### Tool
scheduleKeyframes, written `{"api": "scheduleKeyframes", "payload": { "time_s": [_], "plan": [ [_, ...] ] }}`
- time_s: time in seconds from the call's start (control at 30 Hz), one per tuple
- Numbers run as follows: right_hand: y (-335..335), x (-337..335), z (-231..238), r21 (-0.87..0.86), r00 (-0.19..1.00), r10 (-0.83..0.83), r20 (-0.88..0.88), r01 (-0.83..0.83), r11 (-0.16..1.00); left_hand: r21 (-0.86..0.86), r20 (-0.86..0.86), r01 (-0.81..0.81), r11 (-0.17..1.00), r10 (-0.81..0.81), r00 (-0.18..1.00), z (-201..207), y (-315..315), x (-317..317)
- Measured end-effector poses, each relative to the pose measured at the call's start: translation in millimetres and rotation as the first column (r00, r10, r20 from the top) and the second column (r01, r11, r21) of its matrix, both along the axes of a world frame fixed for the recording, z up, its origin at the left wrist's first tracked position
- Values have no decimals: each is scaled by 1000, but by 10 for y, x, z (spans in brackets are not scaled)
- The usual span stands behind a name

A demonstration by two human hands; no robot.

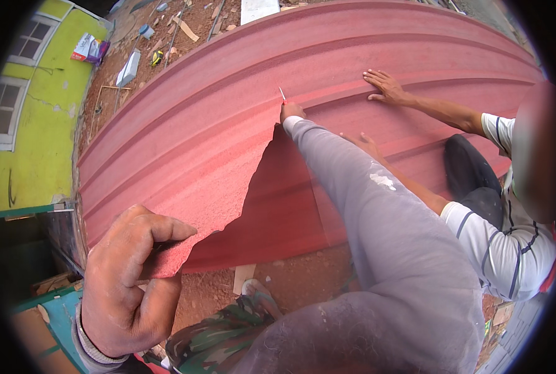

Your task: The person uses metal shears to cut through a red corrugated roofing sheet while another person assists by holding the sheet steady.

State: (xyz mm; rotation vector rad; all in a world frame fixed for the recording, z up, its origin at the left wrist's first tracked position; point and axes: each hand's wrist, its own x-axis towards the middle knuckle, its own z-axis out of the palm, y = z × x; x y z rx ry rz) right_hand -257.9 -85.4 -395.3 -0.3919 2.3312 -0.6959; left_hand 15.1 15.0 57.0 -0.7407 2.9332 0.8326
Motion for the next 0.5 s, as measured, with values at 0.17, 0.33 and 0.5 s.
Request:
{"api": "scheduleKeyframes", "payload": {
  "time_s": [0.17, 0.33, 0.5],
  "plan": [
    [-26, -32, -112, -9, 1000, -22, 5, 22, 1000, 46, 93, 36, 998, -40, 995, 16, 36, -18],
    [-53, 20, -43, 14, 999, -34, 5, 34, 999, -26, 112, 69, 997, -65, 992, 73, 45, -32],
    [-68, -74, 41, -19, 995, 79, -67, -81, 997, -42, 115, 59, 997, -54, 992, 146, 23, -36]
  ]
}}
